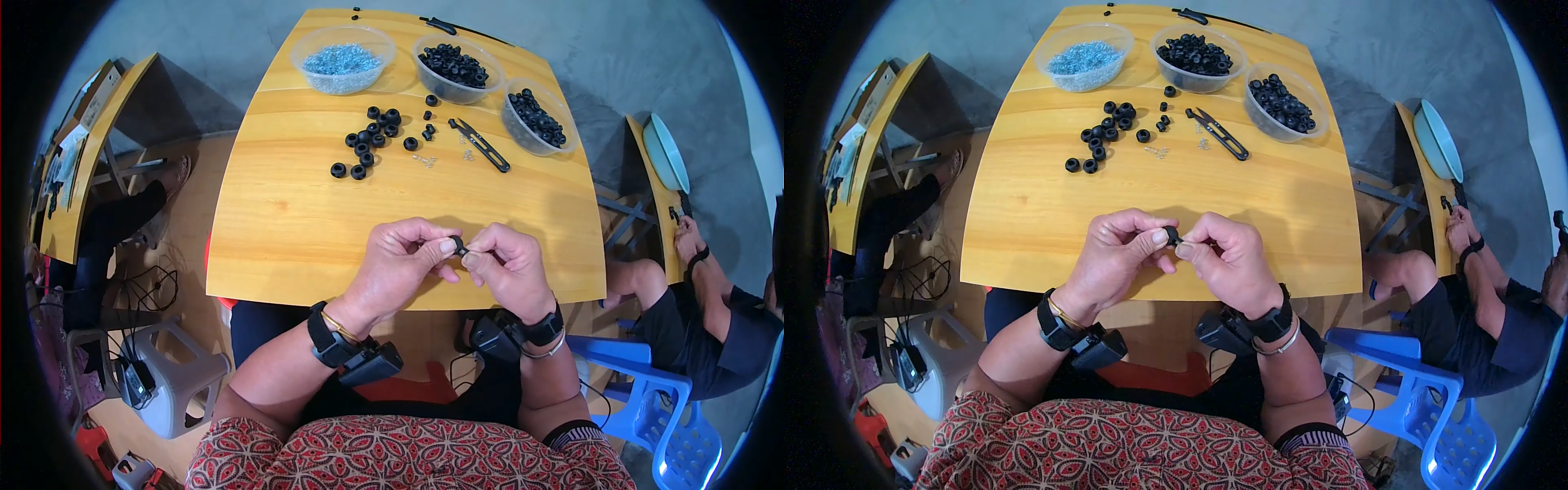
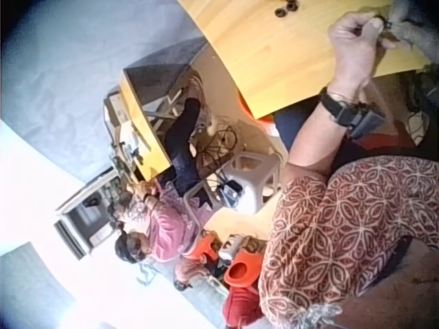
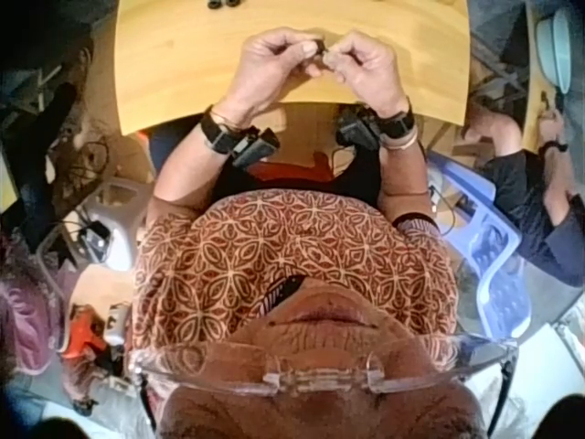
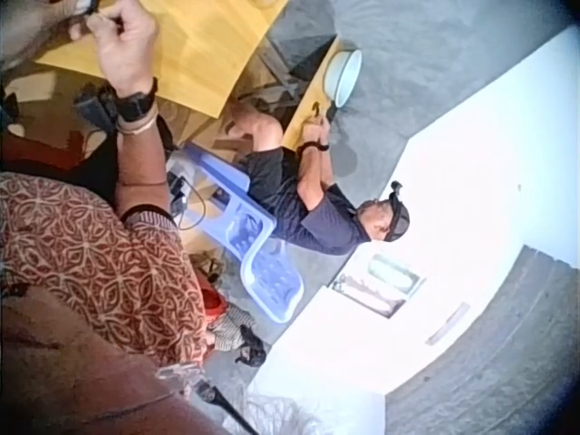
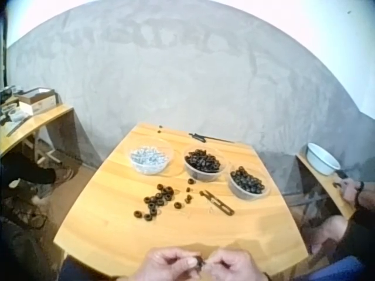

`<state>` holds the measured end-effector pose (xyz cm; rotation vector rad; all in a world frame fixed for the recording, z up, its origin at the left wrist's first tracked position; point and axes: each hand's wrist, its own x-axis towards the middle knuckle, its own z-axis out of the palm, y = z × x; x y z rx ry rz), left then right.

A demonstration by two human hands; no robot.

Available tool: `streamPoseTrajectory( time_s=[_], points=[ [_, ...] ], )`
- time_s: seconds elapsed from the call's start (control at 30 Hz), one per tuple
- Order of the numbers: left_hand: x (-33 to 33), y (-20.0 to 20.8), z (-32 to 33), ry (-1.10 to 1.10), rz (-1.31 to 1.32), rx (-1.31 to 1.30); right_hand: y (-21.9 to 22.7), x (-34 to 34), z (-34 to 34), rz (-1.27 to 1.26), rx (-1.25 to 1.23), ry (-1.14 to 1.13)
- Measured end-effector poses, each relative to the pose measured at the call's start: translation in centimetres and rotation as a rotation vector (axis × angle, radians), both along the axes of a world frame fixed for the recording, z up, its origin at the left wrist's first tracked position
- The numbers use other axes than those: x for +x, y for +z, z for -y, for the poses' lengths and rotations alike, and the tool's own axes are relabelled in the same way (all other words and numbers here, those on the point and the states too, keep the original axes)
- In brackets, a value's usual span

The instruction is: Assembling small black plastic components using hands and a tool.

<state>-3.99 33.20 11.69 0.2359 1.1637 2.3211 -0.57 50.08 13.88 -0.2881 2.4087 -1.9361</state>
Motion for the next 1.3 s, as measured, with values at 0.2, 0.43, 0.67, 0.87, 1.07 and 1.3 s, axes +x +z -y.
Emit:
streamPoseTrajectory(
  time_s=[0.2, 0.43, 0.67, 0.87, 1.07, 1.3],
  points=[
    [-0.1, 0.0, 0.2, -0.093, 0.053, 0.073, 1.8, 0.5, 1.0, 0.106, -0.039, -0.059],
    [-0.2, 0.1, 0.3, -0.196, 0.11, 0.156, 2.2, 0.4, 0.6, 0.01, 0.121, 0.119],
    [-0.1, 0.2, 0.2, -0.169, 0.15, 0.087, 1.3, 0.5, 1.3, -0.035, 0.134, 0.062],
    [0.0, 0.4, -0.1, -0.129, 0.101, 0.011, 0.9, 0.3, 1.5, -0.084, 0.213, 0.012],
    [0.2, 0.8, -0.1, -0.137, 0.117, 0.005, 0.9, 0.5, 1.3, -0.043, 0.144, -0.002],
    [-0.1, 0.1, 0.1, -0.145, 0.186, 0.138, 1.3, 0.5, 2.2, -0.258, 0.313, -0.011]
  ],
)
